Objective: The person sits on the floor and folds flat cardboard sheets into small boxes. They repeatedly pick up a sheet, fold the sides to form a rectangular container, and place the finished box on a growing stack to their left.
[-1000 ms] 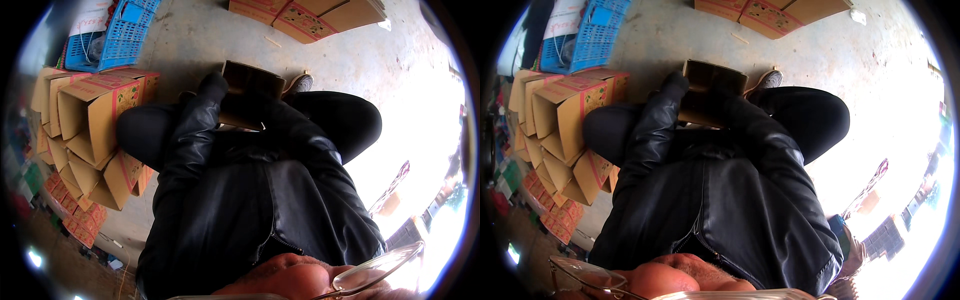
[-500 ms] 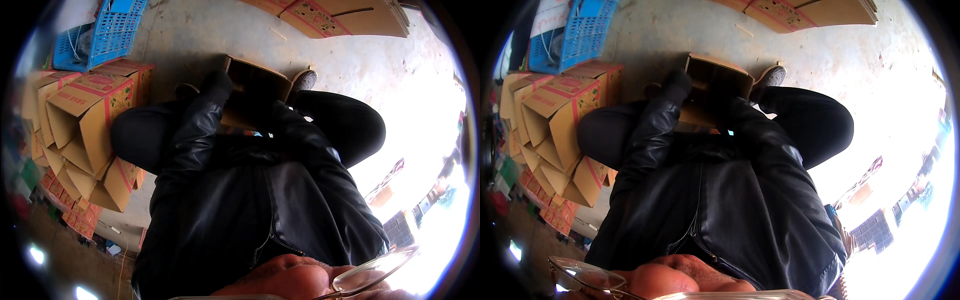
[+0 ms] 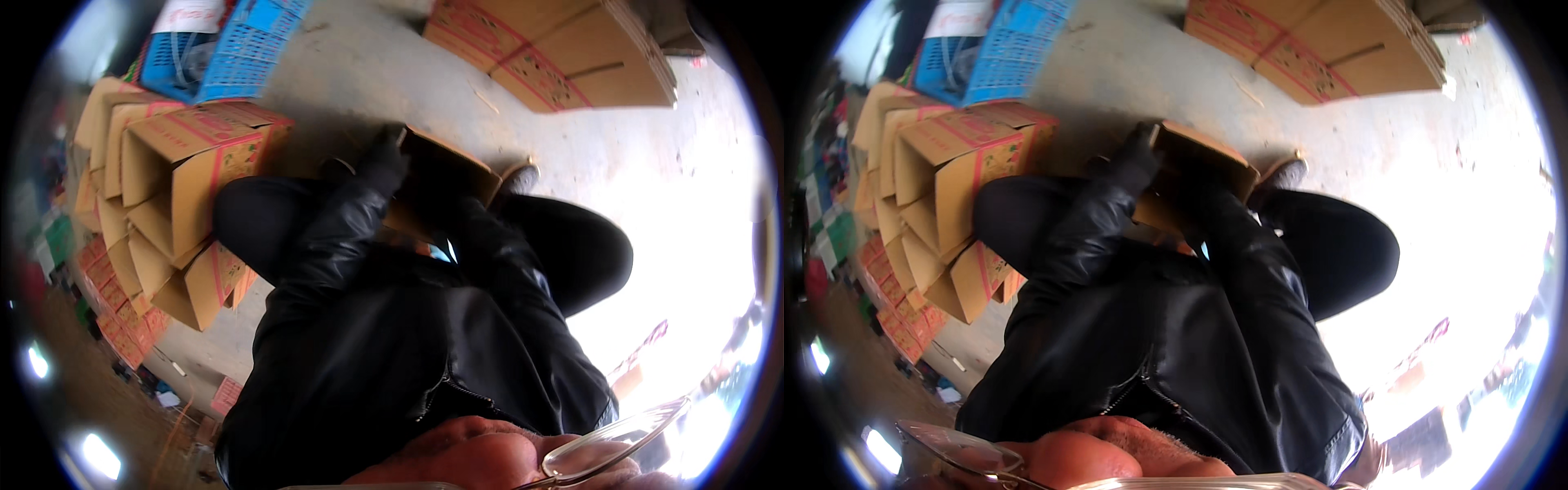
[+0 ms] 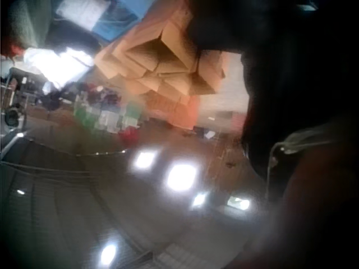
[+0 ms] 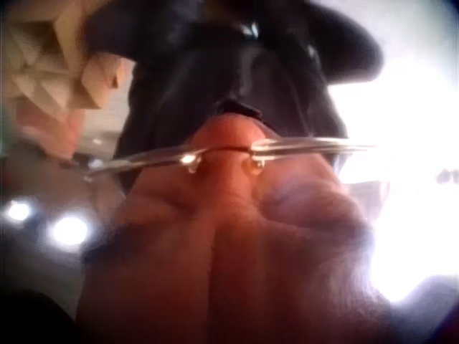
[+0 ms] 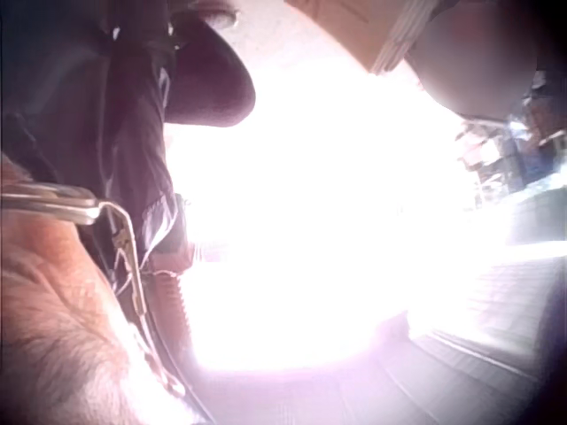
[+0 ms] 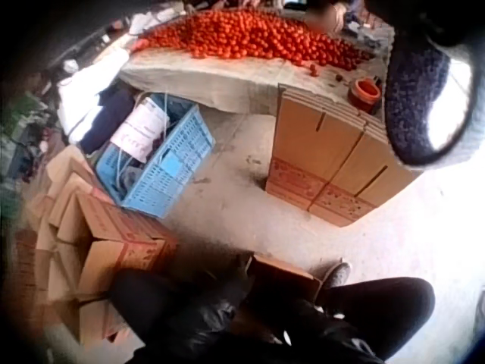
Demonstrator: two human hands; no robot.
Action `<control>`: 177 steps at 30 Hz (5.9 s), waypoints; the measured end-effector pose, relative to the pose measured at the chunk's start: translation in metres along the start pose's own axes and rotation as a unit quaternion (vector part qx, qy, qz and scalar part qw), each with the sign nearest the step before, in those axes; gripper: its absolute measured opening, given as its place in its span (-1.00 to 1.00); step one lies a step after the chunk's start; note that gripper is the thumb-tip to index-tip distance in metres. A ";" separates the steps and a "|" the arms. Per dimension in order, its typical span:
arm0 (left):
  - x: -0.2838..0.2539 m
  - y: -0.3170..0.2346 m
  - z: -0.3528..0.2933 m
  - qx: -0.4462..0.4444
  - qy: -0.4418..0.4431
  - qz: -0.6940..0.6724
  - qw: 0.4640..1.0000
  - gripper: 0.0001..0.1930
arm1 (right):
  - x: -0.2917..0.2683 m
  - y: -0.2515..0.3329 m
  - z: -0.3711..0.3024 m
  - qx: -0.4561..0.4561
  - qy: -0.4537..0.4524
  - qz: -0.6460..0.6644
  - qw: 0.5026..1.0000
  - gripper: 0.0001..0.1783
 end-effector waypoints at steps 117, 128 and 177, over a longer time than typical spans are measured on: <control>-0.134 -0.134 0.077 0.160 0.012 -0.537 0.828 -0.47 | -0.249 -0.067 -0.185 0.034 -0.228 0.368 0.901 -0.48; -0.145 -0.101 0.030 -0.012 0.052 -0.532 0.845 -0.52 | -0.325 -0.067 -0.187 0.137 -0.400 -0.127 0.897 -0.54; -0.147 -0.069 -0.008 0.044 0.005 -0.543 0.839 -0.26 | -0.242 -0.010 -0.202 -0.005 0.103 0.159 0.982 -0.43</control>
Point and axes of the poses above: each hand's wrist, its own z-axis towards the middle knuckle, its own x-axis out of the palm, y = z × x, the point moved 4 cm from there along z, towards the middle knuckle, and after that the axes turned 10 degrees about y, right-handed, at the moved point
